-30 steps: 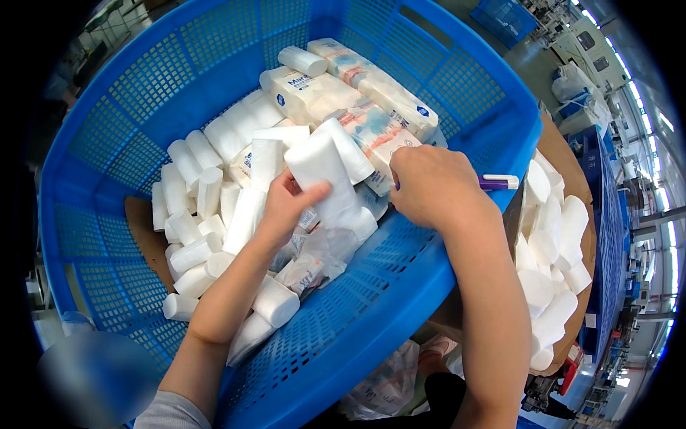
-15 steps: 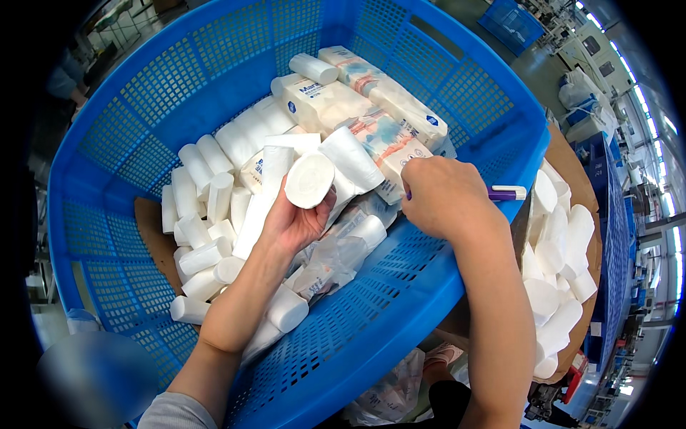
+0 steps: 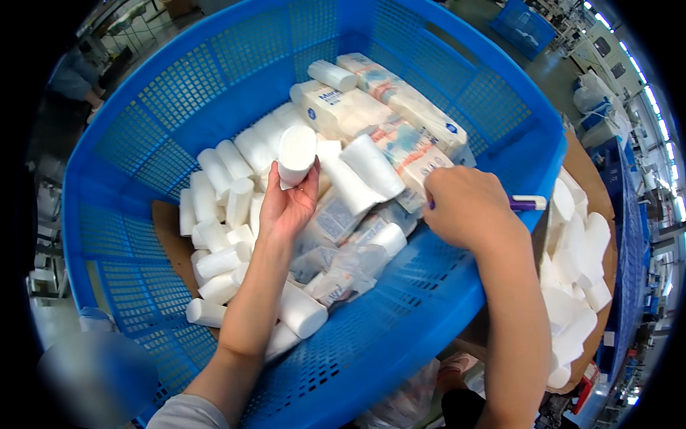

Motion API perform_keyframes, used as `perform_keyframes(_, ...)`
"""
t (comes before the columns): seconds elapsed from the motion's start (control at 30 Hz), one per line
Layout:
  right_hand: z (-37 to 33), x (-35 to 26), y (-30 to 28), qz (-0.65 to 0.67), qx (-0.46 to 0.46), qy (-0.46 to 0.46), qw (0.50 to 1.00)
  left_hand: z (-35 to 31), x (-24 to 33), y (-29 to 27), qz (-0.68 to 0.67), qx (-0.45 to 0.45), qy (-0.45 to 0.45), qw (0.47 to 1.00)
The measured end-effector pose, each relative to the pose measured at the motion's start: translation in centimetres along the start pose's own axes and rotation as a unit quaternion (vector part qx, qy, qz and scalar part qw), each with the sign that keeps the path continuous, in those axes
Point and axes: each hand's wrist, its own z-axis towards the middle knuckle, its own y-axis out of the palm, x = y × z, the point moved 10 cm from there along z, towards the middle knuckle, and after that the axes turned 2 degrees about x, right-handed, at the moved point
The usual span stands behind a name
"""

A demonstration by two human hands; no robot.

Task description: The person picks up individual white paper rolls from a blue bin, places them into a large plastic bag on a metal table, and seals the bag using a handheld tape dispenser.

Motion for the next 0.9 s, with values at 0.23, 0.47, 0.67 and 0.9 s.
perform_keyframes(0.23, 0.0, 0.2, 0.0, 0.01, -0.009, 0.02, 1.0, 0.3, 7.0, 2.1, -0.055, -0.057, 0.082, 0.993)
perform_keyframes(0.47, -0.1, 0.0, 0.0, 0.004, -0.016, 0.016, 1.0, -0.2, 8.2, 2.2, -0.043, -0.053, 0.107, 0.992)
perform_keyframes(0.67, -0.1, 0.0, -0.1, 0.006, 0.0, 0.002, 1.0, -2.1, 9.4, 2.6, 0.255, -0.023, 0.254, 0.933)
perform_keyframes(0.9, 0.0, 0.0, -0.1, -0.008, -0.005, 0.006, 1.0, -7.3, 7.6, 8.9, 0.617, -0.085, 0.49, 0.61)
